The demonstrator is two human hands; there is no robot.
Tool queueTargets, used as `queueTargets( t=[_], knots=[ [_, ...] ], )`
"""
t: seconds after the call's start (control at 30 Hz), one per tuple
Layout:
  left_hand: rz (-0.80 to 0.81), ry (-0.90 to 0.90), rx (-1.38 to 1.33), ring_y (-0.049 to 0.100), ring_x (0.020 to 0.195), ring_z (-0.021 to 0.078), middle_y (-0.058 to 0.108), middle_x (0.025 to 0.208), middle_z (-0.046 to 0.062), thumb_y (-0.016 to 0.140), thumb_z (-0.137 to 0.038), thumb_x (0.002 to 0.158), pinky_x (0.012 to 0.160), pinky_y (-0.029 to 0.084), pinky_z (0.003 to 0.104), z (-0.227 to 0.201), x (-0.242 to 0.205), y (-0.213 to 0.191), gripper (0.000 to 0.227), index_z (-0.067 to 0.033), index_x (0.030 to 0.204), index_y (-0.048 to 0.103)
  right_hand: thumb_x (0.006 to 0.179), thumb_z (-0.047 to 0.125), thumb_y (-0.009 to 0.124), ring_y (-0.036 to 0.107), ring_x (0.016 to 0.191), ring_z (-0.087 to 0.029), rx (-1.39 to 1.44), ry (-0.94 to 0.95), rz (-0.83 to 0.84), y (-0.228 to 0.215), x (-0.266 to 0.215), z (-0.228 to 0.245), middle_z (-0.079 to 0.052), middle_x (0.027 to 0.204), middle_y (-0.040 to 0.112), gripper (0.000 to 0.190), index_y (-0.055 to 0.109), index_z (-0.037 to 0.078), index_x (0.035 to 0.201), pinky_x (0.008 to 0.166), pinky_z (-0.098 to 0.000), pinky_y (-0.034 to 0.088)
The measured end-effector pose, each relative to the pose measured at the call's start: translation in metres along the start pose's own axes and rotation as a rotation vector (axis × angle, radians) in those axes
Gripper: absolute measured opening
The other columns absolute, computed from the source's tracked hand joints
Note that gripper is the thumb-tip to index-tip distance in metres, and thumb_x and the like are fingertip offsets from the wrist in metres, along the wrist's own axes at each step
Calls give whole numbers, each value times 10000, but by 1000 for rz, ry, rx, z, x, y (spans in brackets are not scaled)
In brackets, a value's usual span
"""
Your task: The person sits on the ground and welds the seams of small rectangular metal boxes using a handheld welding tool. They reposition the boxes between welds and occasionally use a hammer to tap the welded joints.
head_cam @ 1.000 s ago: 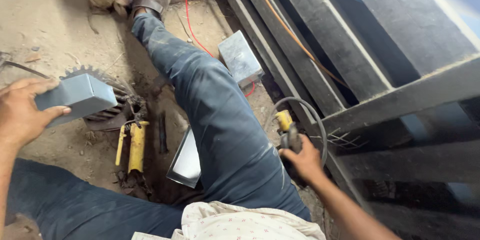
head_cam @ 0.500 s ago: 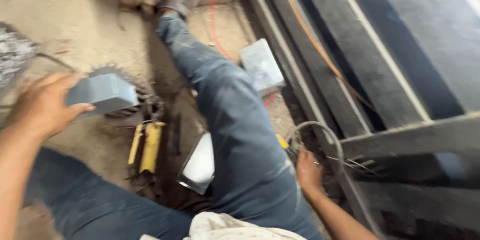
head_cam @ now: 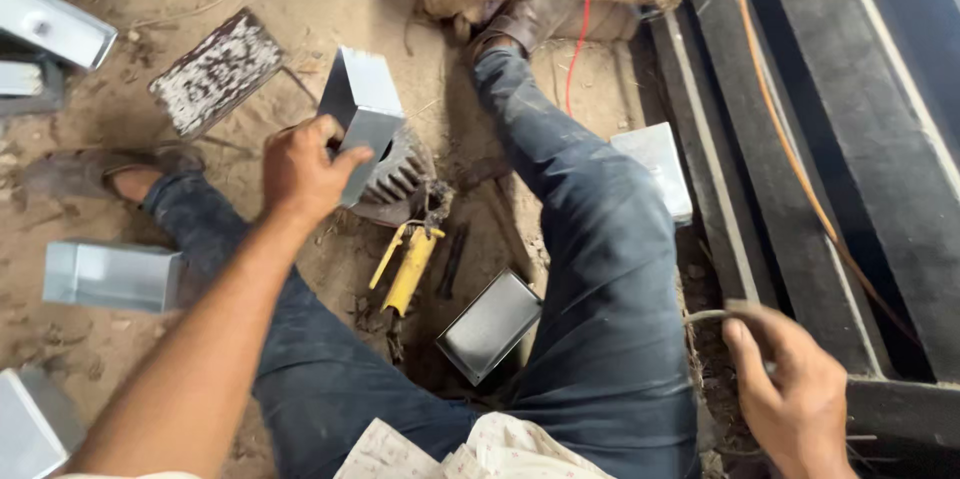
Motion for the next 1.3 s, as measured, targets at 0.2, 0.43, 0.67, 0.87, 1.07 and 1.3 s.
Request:
queueTargets(
  t=[0.2, 0.43, 0.67, 0.87, 1.07, 1.3],
  knots=[
    [-381, -179, -589, 703, 703, 328, 733, 809, 145, 867, -315, 784, 681, 526, 428, 4, -37, 36, 356, -11, 862, 699, 867, 40, 653, 790, 827, -199, 269, -373, 338, 111, 53, 125, -110, 919, 792, 301, 720, 68, 1159, 706, -298, 602],
    [-545, -112, -504, 688, 735, 358, 722, 797, 169, 872, -295, 798, 697, 517, 435, -1, -55, 35, 350, 1, 785, 686, 907, 264, 641, 683, 897, -474, -311, -448, 470, 350, 123, 81, -279, 946, 711, 237, 667, 28, 901, 805, -529, 565],
    [-593, -107, -450, 666, 716, 315, 705, 723, 105, 860, -314, 785, 758, 458, 450, -2, -66, 35, 321, -51, 709, 692, 808, 342, 761, 704, 898, -471, -350, -331, 423, 422, 134, -28, -298, 954, 699, 469, 592, -24, 1048, 782, -504, 599],
    [-565, -153, -540, 663, 725, 273, 702, 751, 81, 861, -289, 805, 761, 471, 414, 1, -67, 42, 275, -72, 745, 703, 924, 418, 638, 688, 1045, -458, -350, -102, 524, 423, 140, -43, -292, 1082, 712, 435, 666, -1, 1036, 899, -504, 571],
    [-609, 5, -550, 663, 740, 278, 698, 776, 91, 871, -236, 814, 754, 480, 419, 4, -55, 39, 287, -59, 743, 656, 955, 463, 597, 669, 1081, -480, -388, 31, 502, 391, 141, 2, -310, 1115, 697, 499, 612, -12, 1109, 922, -532, 539],
    [-524, -98, -725, 717, 729, 224, 727, 819, 79, 858, -249, 817, 607, 549, 338, 14, -50, 44, 249, -53, 794, 706, 1024, 460, 560, 555, 566, -206, 440, 334, 690, 298, 110, 113, -92, 736, 591, 433, 621, 31, 1029, 511, -378, 475]
  ],
)
Point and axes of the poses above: each hand's wrist, its own x-axis towards the middle knuckle, its own y-axis out of the palm, z = x × y, the point moved 4 cm from there along x, towards the middle knuckle
